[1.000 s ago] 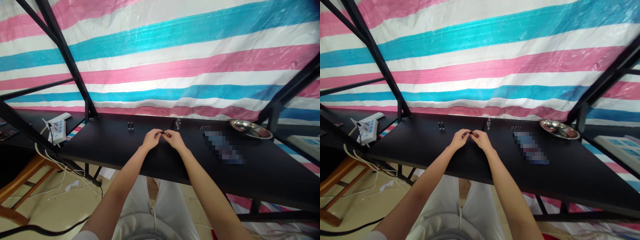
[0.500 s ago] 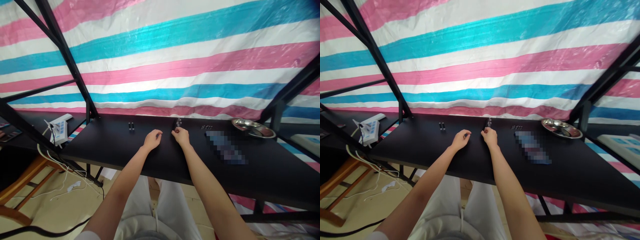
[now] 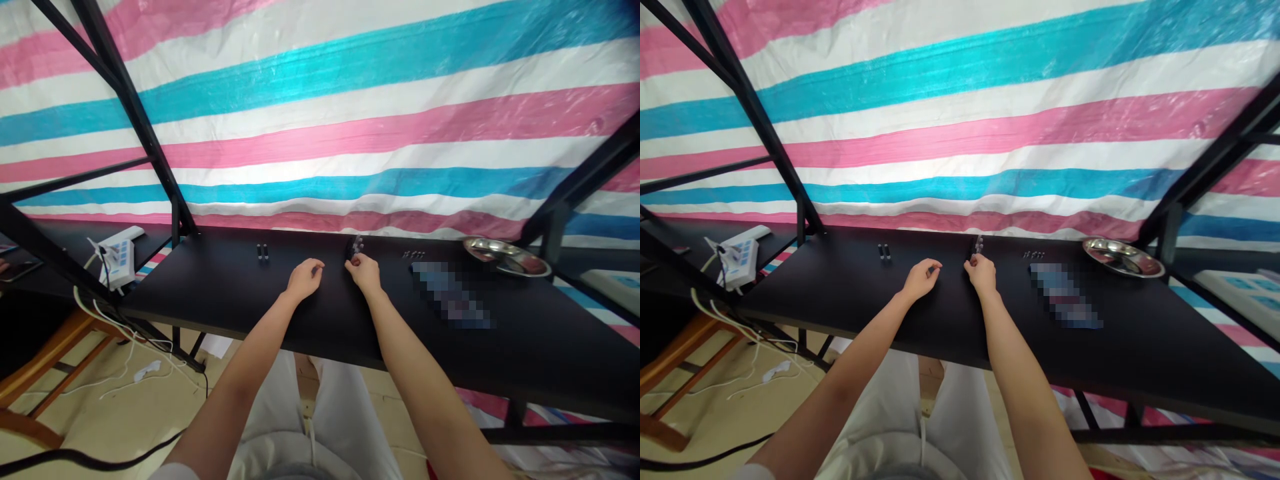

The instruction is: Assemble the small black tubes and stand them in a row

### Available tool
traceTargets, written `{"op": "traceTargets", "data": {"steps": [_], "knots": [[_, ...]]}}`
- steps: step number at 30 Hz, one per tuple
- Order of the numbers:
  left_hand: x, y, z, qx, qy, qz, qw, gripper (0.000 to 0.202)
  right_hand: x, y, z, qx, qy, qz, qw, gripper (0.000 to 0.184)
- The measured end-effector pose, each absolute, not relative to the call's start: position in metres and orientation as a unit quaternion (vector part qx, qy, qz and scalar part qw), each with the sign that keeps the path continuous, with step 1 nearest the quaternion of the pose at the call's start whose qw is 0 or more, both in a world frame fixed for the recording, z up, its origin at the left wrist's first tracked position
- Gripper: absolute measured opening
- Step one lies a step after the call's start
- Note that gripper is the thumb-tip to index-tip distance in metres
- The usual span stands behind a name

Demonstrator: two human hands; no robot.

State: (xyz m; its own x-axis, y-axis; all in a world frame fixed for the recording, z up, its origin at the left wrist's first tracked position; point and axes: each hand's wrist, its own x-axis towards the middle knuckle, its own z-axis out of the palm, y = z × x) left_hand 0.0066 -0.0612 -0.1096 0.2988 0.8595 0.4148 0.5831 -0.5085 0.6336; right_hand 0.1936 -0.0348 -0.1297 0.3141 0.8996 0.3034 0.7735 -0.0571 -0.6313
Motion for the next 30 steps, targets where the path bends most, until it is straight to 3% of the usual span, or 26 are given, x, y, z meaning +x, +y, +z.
{"op": "traceTargets", "data": {"steps": [19, 30], "knots": [[0.006, -0.058, -0.113, 0.766, 0.476, 0.392, 0.185, 0.021, 0.209, -0.041, -0.132, -0.782, -0.538, 0.062, 0.309, 0.022], [-0.006, -0.048, -0.112, 0.545, 0.592, 0.552, 0.217, 0.067, 0.211, -0.039, -0.133, -0.792, -0.537, 0.066, 0.284, 0.028]]}}
